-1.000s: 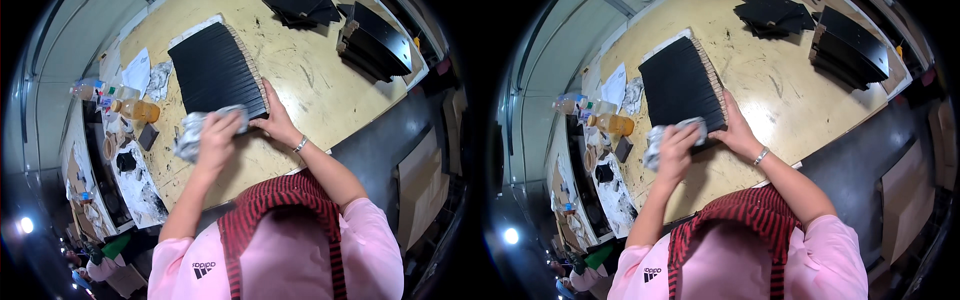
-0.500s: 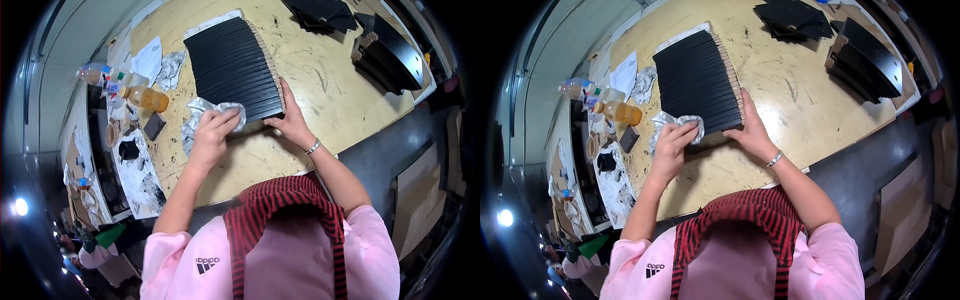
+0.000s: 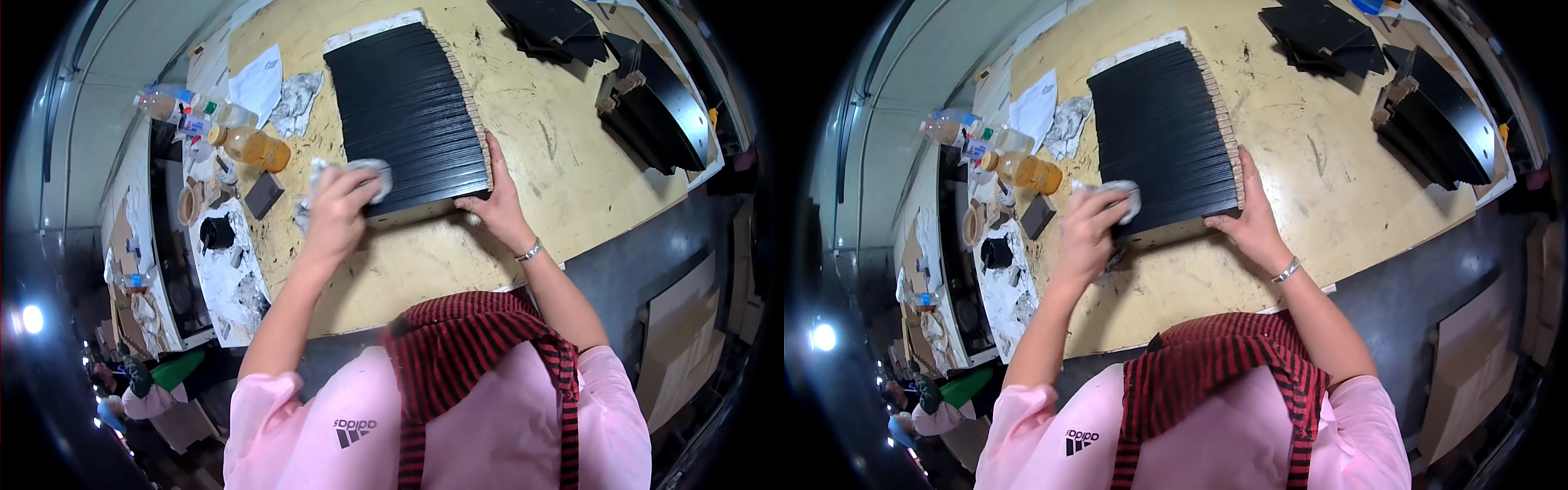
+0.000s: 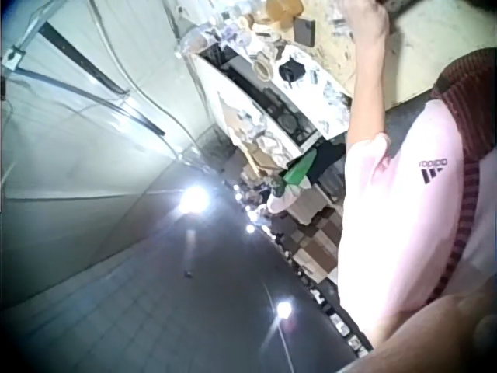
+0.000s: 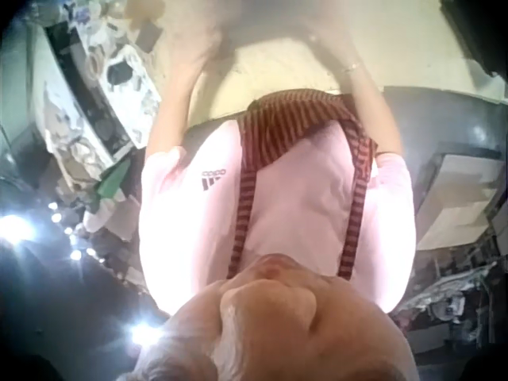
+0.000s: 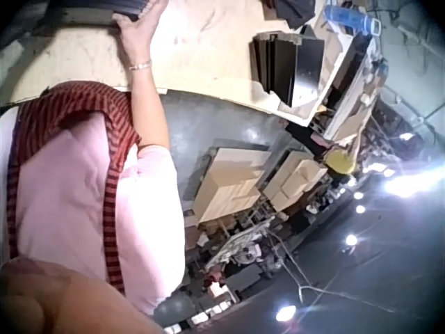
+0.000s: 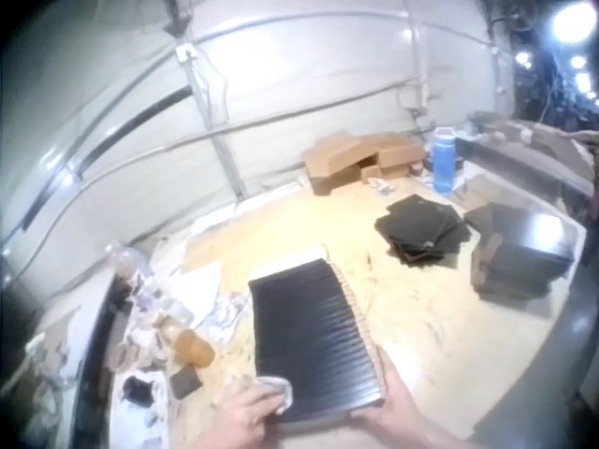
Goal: Polishing and cleaning the surface of black slated furniture components using a cloth and liquid cleaner.
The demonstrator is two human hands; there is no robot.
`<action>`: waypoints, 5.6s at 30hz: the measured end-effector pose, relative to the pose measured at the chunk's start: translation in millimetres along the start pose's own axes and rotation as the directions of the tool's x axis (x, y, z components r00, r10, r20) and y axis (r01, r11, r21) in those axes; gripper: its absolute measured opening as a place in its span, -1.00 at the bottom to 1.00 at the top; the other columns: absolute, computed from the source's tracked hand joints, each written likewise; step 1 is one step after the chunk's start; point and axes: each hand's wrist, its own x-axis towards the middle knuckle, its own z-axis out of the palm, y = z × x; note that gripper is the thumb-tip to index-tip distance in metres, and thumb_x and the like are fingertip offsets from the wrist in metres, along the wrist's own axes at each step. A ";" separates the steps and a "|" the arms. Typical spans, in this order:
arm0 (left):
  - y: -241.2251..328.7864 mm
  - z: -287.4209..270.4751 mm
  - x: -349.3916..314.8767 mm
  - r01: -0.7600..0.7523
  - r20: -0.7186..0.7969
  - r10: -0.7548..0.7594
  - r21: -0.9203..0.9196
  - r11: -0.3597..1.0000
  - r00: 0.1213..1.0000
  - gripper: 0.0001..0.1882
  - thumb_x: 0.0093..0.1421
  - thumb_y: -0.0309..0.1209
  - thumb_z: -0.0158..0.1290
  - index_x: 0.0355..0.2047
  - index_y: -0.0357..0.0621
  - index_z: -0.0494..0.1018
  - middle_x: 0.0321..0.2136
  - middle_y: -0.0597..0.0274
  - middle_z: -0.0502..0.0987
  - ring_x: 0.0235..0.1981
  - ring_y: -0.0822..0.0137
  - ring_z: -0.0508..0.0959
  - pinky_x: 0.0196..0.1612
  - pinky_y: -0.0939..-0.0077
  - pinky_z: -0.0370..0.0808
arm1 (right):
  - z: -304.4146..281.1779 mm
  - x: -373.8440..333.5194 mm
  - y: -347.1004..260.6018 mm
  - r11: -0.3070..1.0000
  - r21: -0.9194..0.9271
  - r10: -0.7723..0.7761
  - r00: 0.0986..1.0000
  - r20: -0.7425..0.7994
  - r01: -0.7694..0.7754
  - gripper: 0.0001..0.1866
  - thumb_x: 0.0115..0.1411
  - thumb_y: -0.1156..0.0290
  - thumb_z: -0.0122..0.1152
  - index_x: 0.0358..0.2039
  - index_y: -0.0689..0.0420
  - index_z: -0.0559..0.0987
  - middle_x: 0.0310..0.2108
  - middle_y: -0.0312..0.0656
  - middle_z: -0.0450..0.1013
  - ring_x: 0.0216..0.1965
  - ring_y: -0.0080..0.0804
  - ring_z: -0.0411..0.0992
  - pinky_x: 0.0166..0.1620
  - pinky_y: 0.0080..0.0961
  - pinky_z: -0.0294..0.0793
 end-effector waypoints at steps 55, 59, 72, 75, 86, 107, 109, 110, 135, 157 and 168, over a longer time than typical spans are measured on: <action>-65.6 -0.2 51.7 0.043 0.140 -0.034 -0.064 0.997 0.990 -0.56 -0.02 -0.78 -0.06 -0.22 -0.17 0.67 -0.21 0.15 0.59 -0.12 0.09 0.53 -0.01 0.36 0.48 | 7.9 31.7 -56.7 0.554 -0.782 -0.126 0.957 0.261 0.286 0.34 -0.27 -0.25 0.50 0.30 0.48 0.15 0.38 0.21 0.03 0.44 0.06 -0.06 0.43 -0.13 -0.03; -71.9 10.6 54.4 0.094 0.006 -0.094 -0.074 0.993 0.996 -0.63 0.05 -0.73 0.01 -0.17 -0.18 0.64 -0.22 0.11 0.60 -0.13 0.04 0.54 -0.01 0.32 0.46 | 10.7 30.4 -57.7 0.564 -0.774 -0.120 0.956 0.267 0.287 0.34 -0.26 -0.27 0.49 0.31 0.48 0.14 0.39 0.21 0.01 0.44 0.05 -0.07 0.44 -0.13 -0.03; -49.7 35.8 103.1 -0.007 -0.014 0.006 -0.049 0.999 1.000 -0.59 -0.06 -0.74 -0.01 -0.26 -0.14 0.68 -0.27 0.20 0.56 -0.21 0.10 0.48 -0.09 0.30 0.46 | 9.4 32.5 -61.1 0.574 -0.763 -0.121 0.952 0.280 0.297 0.32 -0.25 -0.23 0.51 0.31 0.46 0.14 0.39 0.20 0.01 0.45 0.04 -0.07 0.44 -0.13 -0.04; -61.4 29.7 99.1 -0.034 0.048 0.038 -0.075 0.997 0.998 -0.59 -0.07 -0.74 -0.02 -0.27 -0.14 0.68 -0.27 0.19 0.56 -0.22 0.10 0.48 -0.09 0.31 0.46 | 7.7 30.4 -59.8 0.584 -0.762 -0.108 0.957 0.269 0.280 0.32 -0.25 -0.22 0.51 0.31 0.46 0.14 0.39 0.20 0.01 0.45 0.04 -0.07 0.44 -0.14 -0.04; -55.9 25.7 99.7 -0.008 0.081 0.013 -0.061 0.998 0.997 -0.56 -0.07 -0.75 -0.02 -0.24 -0.11 0.68 -0.27 0.21 0.55 -0.20 0.12 0.48 -0.05 0.30 0.45 | 10.7 31.4 -59.9 0.540 -0.790 -0.132 0.956 0.262 0.291 0.33 -0.27 -0.26 0.50 0.30 0.47 0.16 0.38 0.21 0.04 0.44 0.04 -0.06 0.43 -0.11 -0.02; -34.6 11.4 43.4 0.048 0.051 -0.040 -0.157 0.986 0.998 -0.57 -0.07 -0.78 -0.04 -0.28 -0.16 0.67 -0.29 0.20 0.58 -0.19 0.13 0.53 -0.08 0.33 0.46 | 9.2 31.9 -55.6 0.530 -0.798 -0.132 0.958 0.256 0.287 0.35 -0.29 -0.28 0.50 0.31 0.45 0.15 0.39 0.17 0.02 0.44 0.04 -0.06 0.41 -0.11 0.02; -52.9 1.9 28.2 0.242 0.079 -0.229 -0.264 0.934 0.970 -0.57 -0.07 -0.79 -0.06 -0.27 -0.18 0.66 -0.28 0.17 0.59 -0.12 0.09 0.55 -0.07 0.32 0.48 | 12.1 32.1 -57.1 0.533 -0.797 -0.128 0.958 0.257 0.285 0.35 -0.29 -0.28 0.50 0.31 0.45 0.15 0.39 0.16 0.02 0.44 0.04 -0.06 0.41 -0.10 0.01; -56.2 10.0 30.4 0.196 0.015 -0.198 -0.216 0.957 0.980 -0.58 -0.09 -0.79 -0.06 -0.30 -0.19 0.67 -0.32 0.16 0.59 -0.18 0.09 0.54 -0.09 0.29 0.48 | 12.9 32.5 -56.9 0.535 -0.794 -0.129 0.956 0.264 0.291 0.35 -0.29 -0.28 0.50 0.31 0.45 0.15 0.39 0.16 0.02 0.44 0.03 -0.07 0.41 -0.10 0.01; -42.8 11.2 50.3 -0.092 -0.080 0.095 0.038 0.995 0.992 -0.66 -0.06 -0.64 0.02 -0.32 -0.05 0.68 -0.39 0.29 0.52 -0.28 0.15 0.49 -0.20 0.32 0.34 | 12.9 32.1 -56.7 0.530 -0.797 -0.143 0.957 0.255 0.291 0.34 -0.31 -0.26 0.52 0.30 0.43 0.17 0.40 0.16 0.02 0.44 0.02 -0.05 0.40 -0.08 0.04; -58.9 -5.7 23.5 -0.019 -0.035 0.018 -0.045 0.999 0.999 -0.65 -0.08 -0.69 0.03 -0.31 -0.12 0.68 -0.39 0.19 0.56 -0.28 0.11 0.53 -0.16 0.32 0.44 | 11.8 31.4 -54.9 0.523 -0.800 -0.155 0.956 0.250 0.295 0.37 -0.36 -0.24 0.54 0.30 0.43 0.17 0.39 0.18 0.04 0.42 0.07 -0.01 0.38 -0.10 0.07; -93.4 8.3 -70.0 0.408 -0.003 -0.419 -0.225 0.885 0.908 -0.59 -0.10 -0.79 -0.08 -0.32 -0.23 0.66 -0.30 0.09 0.57 -0.16 0.07 0.56 -0.06 0.33 0.49 | 14.4 33.5 -60.3 0.518 -0.801 -0.132 0.953 0.273 0.301 0.37 -0.34 -0.26 0.54 0.31 0.43 0.16 0.39 0.17 0.03 0.43 0.07 -0.03 0.39 -0.09 0.05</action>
